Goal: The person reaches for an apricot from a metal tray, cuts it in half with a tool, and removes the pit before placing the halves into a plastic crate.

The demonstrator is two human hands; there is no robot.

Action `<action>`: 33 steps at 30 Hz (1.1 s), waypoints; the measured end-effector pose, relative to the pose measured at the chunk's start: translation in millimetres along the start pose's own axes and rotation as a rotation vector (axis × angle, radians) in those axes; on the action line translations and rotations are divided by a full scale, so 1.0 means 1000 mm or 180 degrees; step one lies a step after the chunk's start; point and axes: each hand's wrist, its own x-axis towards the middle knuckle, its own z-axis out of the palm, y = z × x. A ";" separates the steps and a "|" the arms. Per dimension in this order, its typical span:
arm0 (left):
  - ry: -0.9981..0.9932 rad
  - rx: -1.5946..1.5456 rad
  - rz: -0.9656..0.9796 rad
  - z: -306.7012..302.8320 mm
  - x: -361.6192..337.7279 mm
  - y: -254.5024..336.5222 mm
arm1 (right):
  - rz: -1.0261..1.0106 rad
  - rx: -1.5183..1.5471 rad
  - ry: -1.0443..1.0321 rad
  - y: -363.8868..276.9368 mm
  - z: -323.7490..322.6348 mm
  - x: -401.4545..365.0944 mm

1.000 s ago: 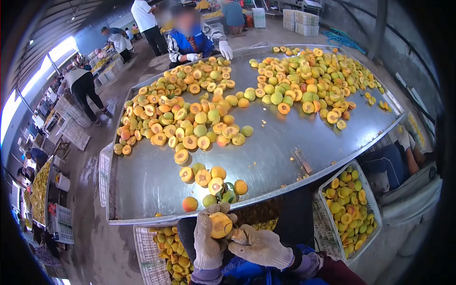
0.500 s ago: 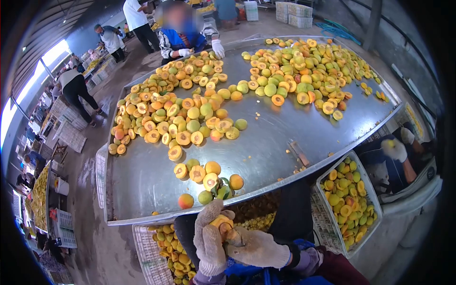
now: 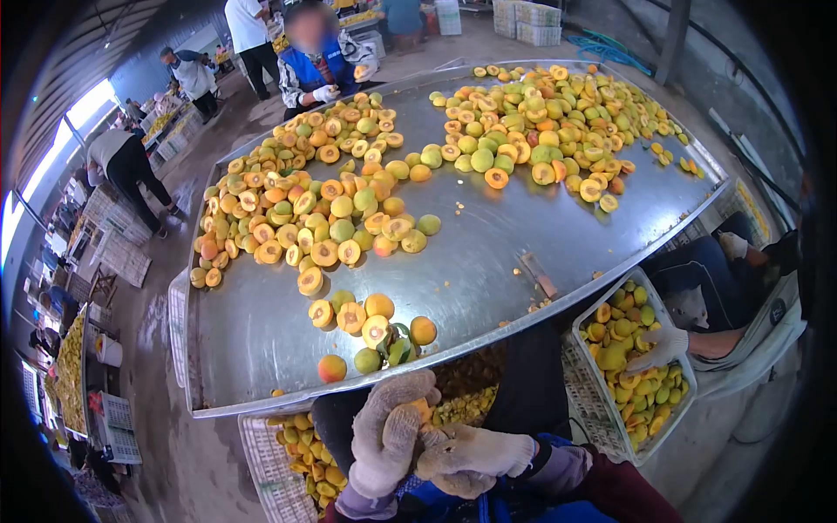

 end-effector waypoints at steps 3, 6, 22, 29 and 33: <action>-0.0231 -0.1498 -0.0820 -0.001 0.004 -0.001 | -0.0218 0.0479 -0.0282 0.016 0.004 0.005; -0.0553 -0.1218 -0.0608 -0.007 0.008 -0.001 | -0.0493 0.1017 -0.0536 0.000 0.017 -0.003; 0.0251 -0.5226 -0.1659 0.037 0.002 -0.029 | -0.0138 0.1187 -0.1786 -0.005 0.019 -0.009; 0.2122 -0.0539 -0.1620 -0.072 -0.055 -0.075 | -0.0265 0.1038 -0.0562 -0.011 0.002 -0.021; 0.0967 0.4620 -0.0892 -0.150 -0.128 -0.155 | -0.0399 0.0819 -0.0605 0.022 -0.022 0.003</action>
